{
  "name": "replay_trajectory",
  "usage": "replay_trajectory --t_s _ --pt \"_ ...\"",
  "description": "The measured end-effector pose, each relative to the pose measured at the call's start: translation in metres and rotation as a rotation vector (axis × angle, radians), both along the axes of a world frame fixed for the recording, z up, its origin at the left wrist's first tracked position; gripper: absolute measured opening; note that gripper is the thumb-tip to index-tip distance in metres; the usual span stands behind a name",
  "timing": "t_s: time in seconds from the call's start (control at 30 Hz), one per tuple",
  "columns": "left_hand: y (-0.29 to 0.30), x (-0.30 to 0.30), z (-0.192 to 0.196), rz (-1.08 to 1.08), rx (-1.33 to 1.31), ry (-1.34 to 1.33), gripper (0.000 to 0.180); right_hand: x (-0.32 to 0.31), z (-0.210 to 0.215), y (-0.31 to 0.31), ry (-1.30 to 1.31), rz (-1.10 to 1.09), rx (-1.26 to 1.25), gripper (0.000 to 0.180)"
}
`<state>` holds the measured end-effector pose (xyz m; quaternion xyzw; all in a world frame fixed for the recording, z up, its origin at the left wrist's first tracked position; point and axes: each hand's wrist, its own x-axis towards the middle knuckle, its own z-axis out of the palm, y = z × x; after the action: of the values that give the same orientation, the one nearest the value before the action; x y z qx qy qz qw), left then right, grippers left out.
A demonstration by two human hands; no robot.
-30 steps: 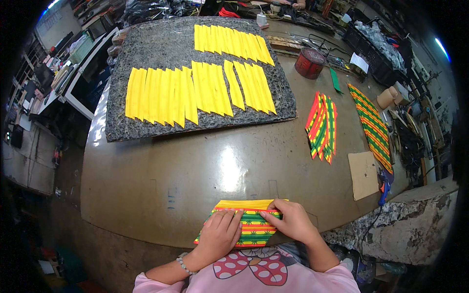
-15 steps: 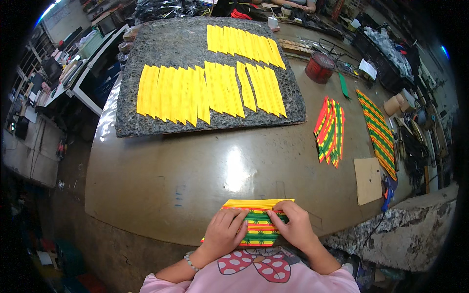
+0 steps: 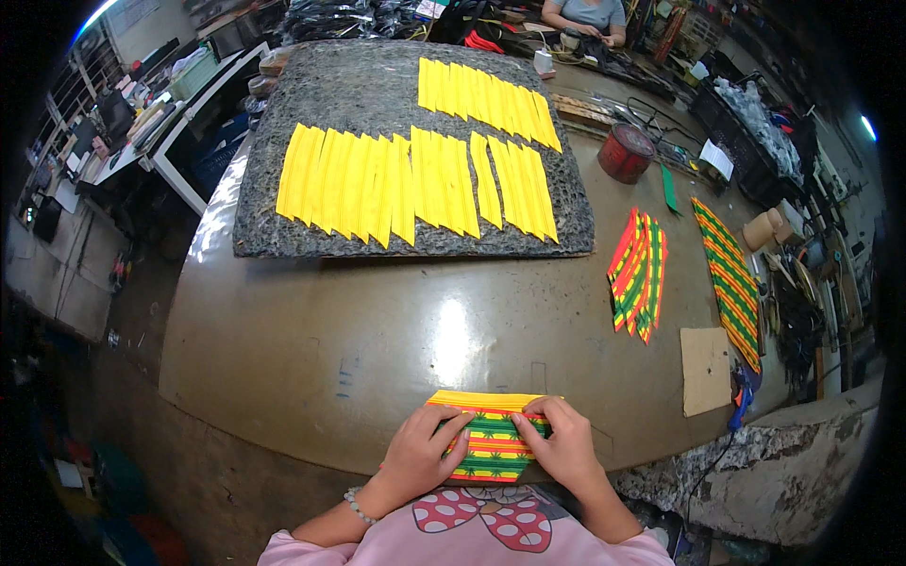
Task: The person repeatedly picks yellow paper strips and places them on top of patterned paper sheets on a table, pressing each strip into place. The person stacks the completed sheets together and continues adding more strips to new sheets throughout the clip.
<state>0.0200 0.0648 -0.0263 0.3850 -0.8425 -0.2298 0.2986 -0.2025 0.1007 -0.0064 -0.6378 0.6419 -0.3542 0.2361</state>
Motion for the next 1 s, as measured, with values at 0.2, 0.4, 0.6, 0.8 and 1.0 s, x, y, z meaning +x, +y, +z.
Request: replay_trajectory --t_s 0.2,0.4,0.6,0.8,1.0 --pt "-0.001 0.0 0.001 0.019 0.014 0.02 0.03 0.001 0.0 0.002 0.0 -0.004 -0.005 0.018" --pt "0.003 0.001 0.002 0.022 0.043 -0.003 0.03 0.001 0.003 0.005 -0.02 0.041 0.001 0.019" --pt "0.001 0.0 0.004 0.021 0.01 -0.006 0.033 -0.007 0.008 -0.009 -0.062 0.037 0.107 0.018" --pt "0.006 0.0 -0.004 0.08 0.012 -0.026 0.032 -0.009 0.004 -0.009 0.011 -0.014 0.183 0.018" --pt "0.005 0.0 -0.005 0.057 -0.005 -0.091 0.033 -0.005 0.001 -0.012 -0.065 -0.035 0.151 0.016"
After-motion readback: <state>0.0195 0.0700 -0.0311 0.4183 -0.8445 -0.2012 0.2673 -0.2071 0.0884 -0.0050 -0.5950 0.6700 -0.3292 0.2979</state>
